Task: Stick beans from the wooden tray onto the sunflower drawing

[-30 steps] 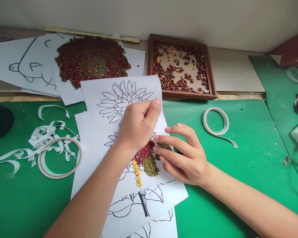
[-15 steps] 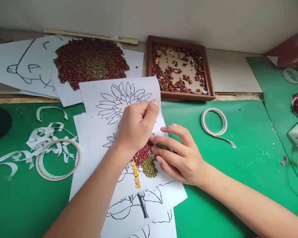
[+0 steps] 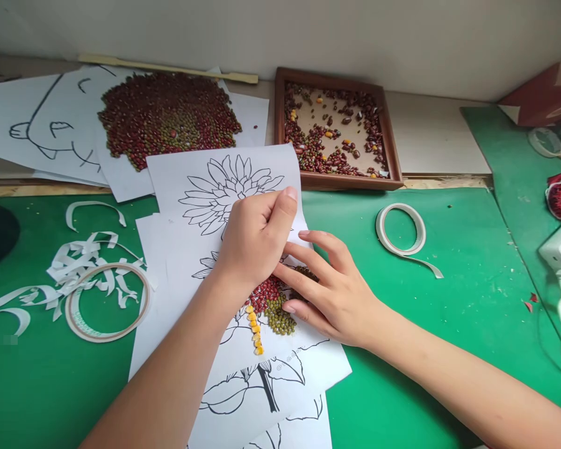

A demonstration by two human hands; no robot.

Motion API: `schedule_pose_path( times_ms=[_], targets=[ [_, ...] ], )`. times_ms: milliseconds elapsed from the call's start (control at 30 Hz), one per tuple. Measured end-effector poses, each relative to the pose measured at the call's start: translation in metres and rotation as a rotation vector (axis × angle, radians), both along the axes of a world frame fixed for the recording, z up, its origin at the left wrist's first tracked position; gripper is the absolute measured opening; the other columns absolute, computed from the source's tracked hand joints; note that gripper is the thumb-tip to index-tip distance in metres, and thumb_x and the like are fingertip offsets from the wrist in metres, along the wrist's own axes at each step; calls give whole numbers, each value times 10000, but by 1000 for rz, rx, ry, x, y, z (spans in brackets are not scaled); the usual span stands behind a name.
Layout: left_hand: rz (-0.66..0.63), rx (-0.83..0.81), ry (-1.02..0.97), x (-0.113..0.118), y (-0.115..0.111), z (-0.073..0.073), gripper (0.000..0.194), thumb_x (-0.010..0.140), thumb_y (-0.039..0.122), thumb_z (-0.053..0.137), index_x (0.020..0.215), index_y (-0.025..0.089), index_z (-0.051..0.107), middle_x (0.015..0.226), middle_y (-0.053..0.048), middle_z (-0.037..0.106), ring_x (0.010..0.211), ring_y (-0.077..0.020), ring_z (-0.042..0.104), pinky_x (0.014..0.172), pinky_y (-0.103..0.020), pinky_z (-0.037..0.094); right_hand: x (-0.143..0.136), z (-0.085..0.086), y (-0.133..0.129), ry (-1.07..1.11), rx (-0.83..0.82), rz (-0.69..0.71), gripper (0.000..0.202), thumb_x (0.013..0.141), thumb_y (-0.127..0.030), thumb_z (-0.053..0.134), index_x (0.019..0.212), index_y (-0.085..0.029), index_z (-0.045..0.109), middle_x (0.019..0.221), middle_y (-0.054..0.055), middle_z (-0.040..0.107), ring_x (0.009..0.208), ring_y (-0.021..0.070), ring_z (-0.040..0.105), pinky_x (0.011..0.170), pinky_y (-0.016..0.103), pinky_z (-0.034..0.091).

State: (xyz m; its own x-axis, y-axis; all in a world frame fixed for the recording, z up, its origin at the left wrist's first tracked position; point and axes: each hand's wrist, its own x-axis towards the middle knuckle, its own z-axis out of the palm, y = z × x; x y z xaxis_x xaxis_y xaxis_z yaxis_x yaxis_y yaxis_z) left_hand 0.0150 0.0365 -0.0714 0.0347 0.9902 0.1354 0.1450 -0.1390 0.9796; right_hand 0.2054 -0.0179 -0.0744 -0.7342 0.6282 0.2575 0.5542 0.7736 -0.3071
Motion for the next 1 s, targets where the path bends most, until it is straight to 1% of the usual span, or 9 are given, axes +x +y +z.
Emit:
schedule_pose_path(
  times_ms=[67,167,233,333,400,633,767,1000],
  targets=[
    [-3,0,-3,0,0,0,673,1068,677,493,603,216,335,539,15,332,525,-136,311,498,-341,231,0,1,0,23,4,-4,405,1075,-420,556,1402,-215,676,1460,139,660,1426,388,484,1157,645,485],
    [-6,-1,-13,0,0,-1,684,1061,696,494,607,215,321,536,19,326,518,-131,302,496,-336,231,1,5,1,89,18,-3,304,1058,-323,575,1310,-224,713,1367,122,714,1390,373,523,1107,611,535],
    [-6,-1,-18,0,0,-1,687,1058,700,499,607,213,321,537,21,326,515,-129,299,495,-334,228,1,6,2,106,18,-1,304,1043,-284,587,1314,-223,710,1345,121,726,1372,367,541,1088,601,553],
    [-9,-1,-15,0,0,0,679,1061,683,510,601,214,335,534,21,333,512,-130,308,492,-336,224,1,5,3,99,15,6,347,1035,-287,595,1362,-223,694,1370,126,712,1365,367,546,1085,600,557],
    [-9,-1,-10,0,0,0,670,1064,665,517,597,217,344,531,22,336,509,-131,315,492,-340,225,0,4,2,95,19,13,349,1034,-296,599,1360,-221,700,1382,126,704,1366,371,542,1088,604,553],
    [-11,-7,-17,0,0,0,665,1066,657,521,604,218,332,536,23,338,508,-132,308,503,-342,232,1,6,3,162,61,24,229,1000,-209,618,1183,-193,754,1275,119,755,1309,355,574,1039,580,591],
    [-13,-6,-17,0,0,-1,668,1062,675,515,612,217,333,537,24,338,509,-131,302,514,-340,248,1,8,3,186,76,18,224,977,-179,630,1165,-194,750,1234,111,772,1270,348,599,1014,573,605],
    [-15,8,7,0,0,-1,661,1078,650,497,608,217,325,549,25,318,518,-131,291,504,-341,209,-1,8,4,180,73,38,206,945,-156,650,1126,-183,746,1224,118,776,1257,354,607,998,577,608]
  ],
)
